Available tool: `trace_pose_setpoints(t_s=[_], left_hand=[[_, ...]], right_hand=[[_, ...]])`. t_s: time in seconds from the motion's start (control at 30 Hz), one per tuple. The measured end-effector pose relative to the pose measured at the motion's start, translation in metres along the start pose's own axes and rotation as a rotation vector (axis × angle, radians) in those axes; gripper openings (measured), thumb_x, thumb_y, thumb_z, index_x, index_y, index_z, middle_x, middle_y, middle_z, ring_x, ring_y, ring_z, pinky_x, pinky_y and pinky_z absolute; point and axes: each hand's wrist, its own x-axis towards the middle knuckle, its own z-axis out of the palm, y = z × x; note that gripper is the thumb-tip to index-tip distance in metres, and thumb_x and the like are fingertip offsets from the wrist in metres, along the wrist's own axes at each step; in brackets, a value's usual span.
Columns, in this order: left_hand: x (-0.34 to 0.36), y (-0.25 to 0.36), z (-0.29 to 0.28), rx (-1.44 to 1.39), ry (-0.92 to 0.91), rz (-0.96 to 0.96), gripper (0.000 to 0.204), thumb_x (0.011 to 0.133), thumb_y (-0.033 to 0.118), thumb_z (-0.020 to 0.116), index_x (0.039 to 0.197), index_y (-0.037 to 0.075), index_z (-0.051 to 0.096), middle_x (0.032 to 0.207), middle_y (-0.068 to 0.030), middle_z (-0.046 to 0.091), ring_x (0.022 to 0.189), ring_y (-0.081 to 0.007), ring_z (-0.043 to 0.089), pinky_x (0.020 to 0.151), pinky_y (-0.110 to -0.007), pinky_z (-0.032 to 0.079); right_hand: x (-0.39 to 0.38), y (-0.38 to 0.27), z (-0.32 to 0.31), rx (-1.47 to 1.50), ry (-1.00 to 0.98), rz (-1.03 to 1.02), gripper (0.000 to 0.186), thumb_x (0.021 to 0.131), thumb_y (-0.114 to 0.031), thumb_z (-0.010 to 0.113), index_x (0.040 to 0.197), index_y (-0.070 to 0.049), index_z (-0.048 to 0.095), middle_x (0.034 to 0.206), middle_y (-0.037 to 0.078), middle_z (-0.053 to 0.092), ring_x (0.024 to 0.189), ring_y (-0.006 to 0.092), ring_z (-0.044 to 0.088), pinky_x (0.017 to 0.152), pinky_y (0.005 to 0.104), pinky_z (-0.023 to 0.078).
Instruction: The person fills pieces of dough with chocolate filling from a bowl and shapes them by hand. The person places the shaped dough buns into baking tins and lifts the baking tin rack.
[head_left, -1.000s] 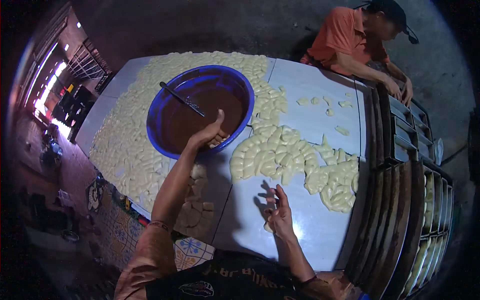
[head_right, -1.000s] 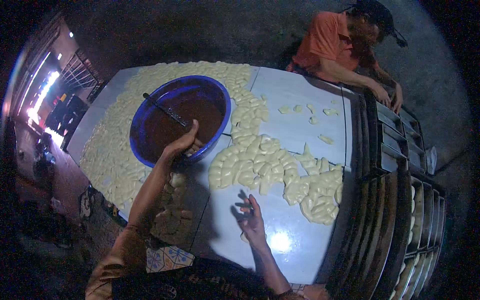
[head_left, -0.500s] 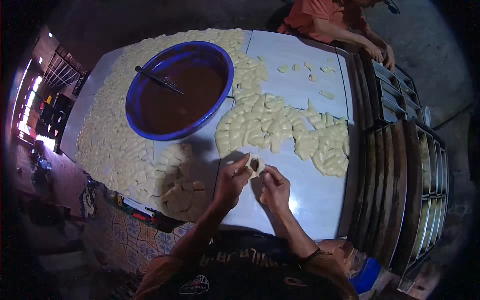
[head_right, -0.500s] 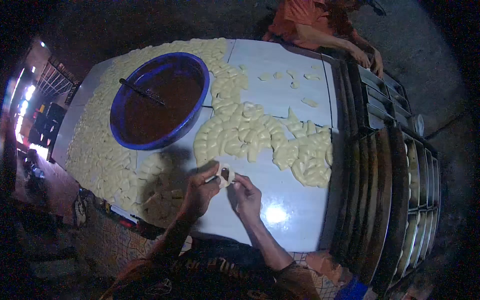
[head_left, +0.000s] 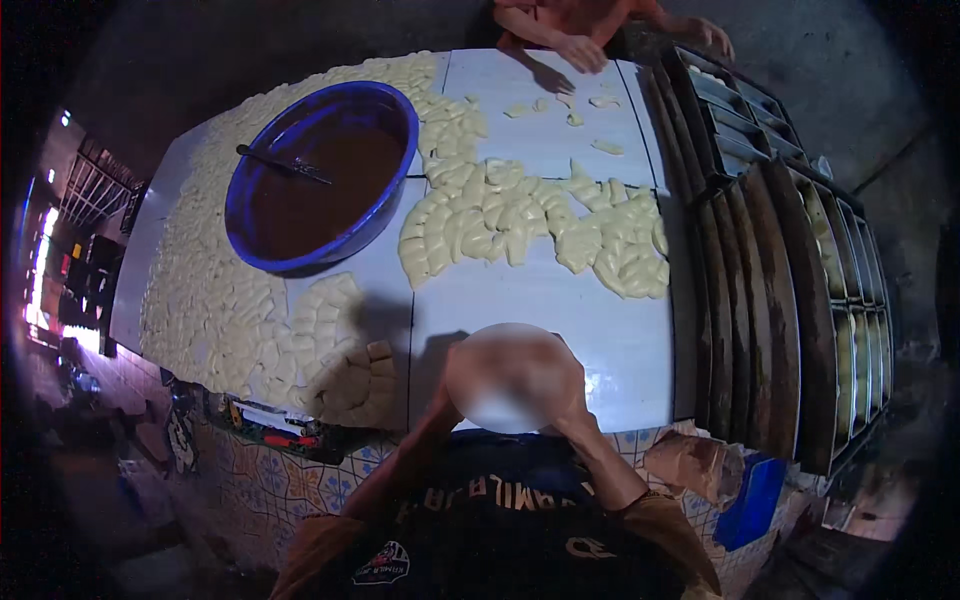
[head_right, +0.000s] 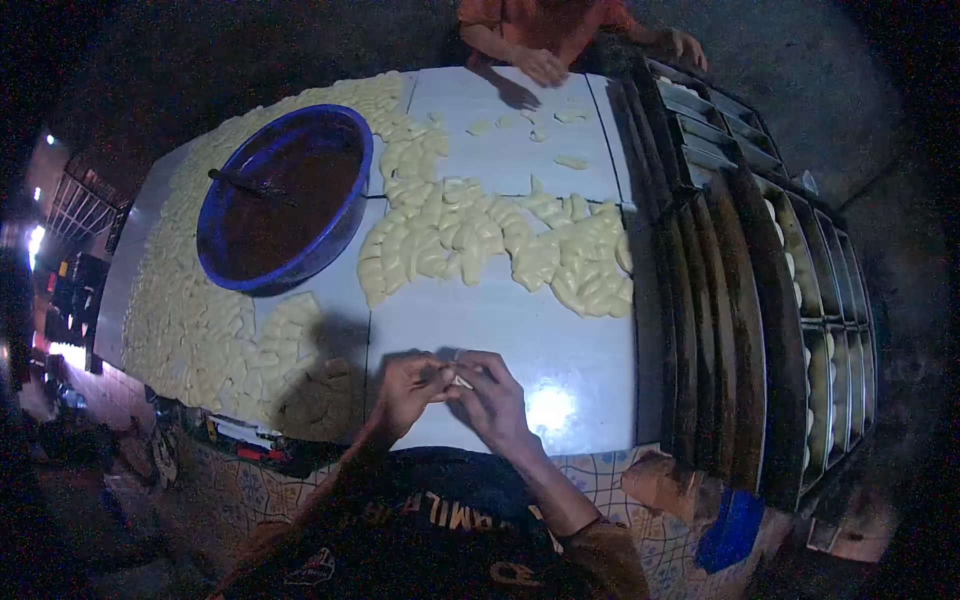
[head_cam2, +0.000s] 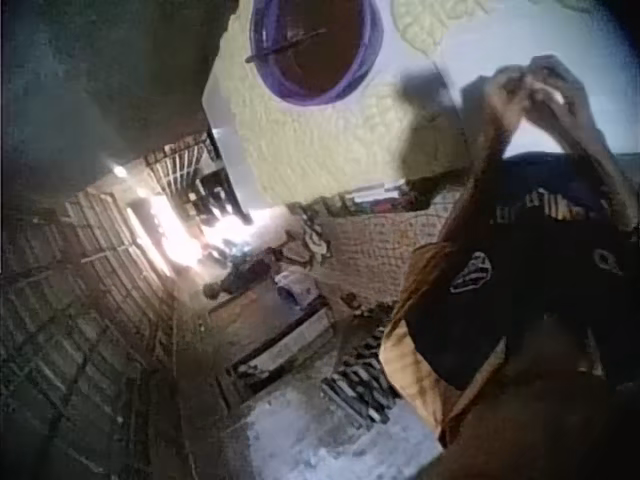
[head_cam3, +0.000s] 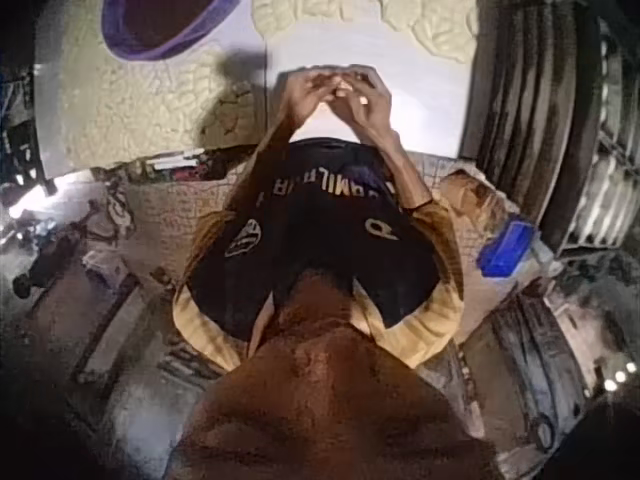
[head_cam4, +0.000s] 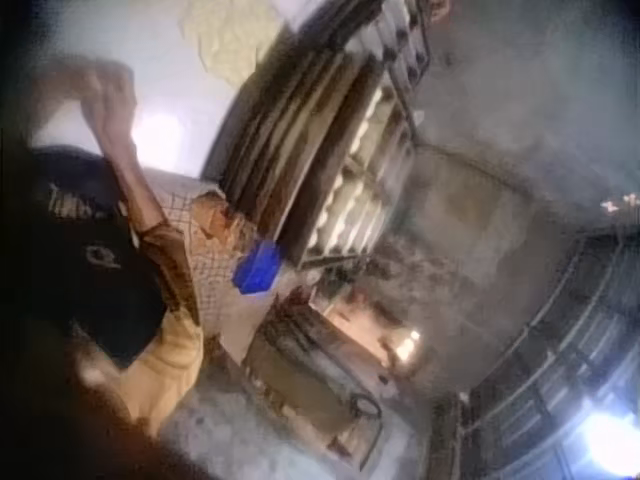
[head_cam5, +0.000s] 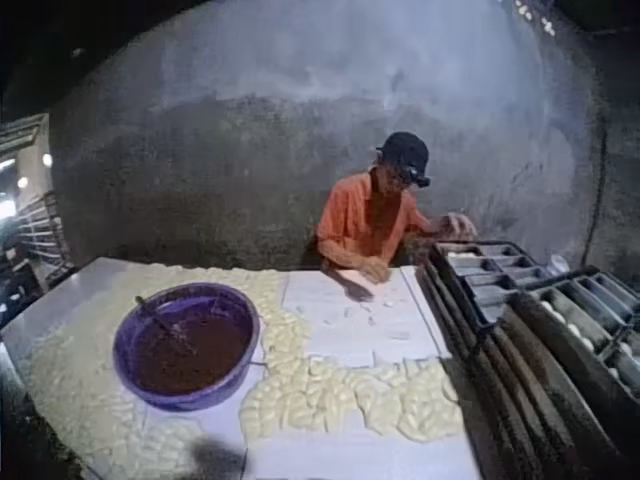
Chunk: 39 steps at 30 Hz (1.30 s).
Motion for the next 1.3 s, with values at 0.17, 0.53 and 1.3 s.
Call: trace_pose_setpoints(t_s=[0.17,0.53,1.3], left_hand=[[-0.004,-0.011,0.025,-0.025,0.037,-0.094,0.018,0.09,0.007,0.064,0.103,-0.004,0.061,0.093,-0.0061,0.064,0.088,-0.0122,0.062,0.077,-0.027,0.055],[-0.005,-0.026,0.03,0.243,-0.109,0.247,0.052,0.079,-0.018,0.055,0.125,0.0,0.039,0.105,-0.0102,0.053,0.094,-0.0191,0.062,0.085,-0.033,0.054],[0.034,-0.032,-0.041,-0.018,0.266,0.211,0.032,0.092,0.025,0.055,0.107,-0.003,0.056,0.103,-0.0143,0.062,0.092,-0.0224,0.063,0.082,-0.033,0.048]], right_hand=[[-0.029,0.031,-0.013,0.061,-0.027,0.316,0.021,0.086,-0.006,0.063,0.105,0.001,0.066,0.093,0.014,0.067,0.088,0.0204,0.064,0.079,0.0291,0.049],[-0.035,0.032,-0.025,0.561,-0.042,0.542,0.044,0.088,-0.004,0.063,0.131,-0.002,0.052,0.108,0.007,0.064,0.097,0.0115,0.057,0.085,0.0272,0.046],[-0.016,0.115,-0.036,-0.376,-0.245,0.223,0.043,0.069,0.001,0.074,0.109,0.0,0.058,0.109,0.016,0.047,0.101,0.0323,0.047,0.086,0.038,0.046]])
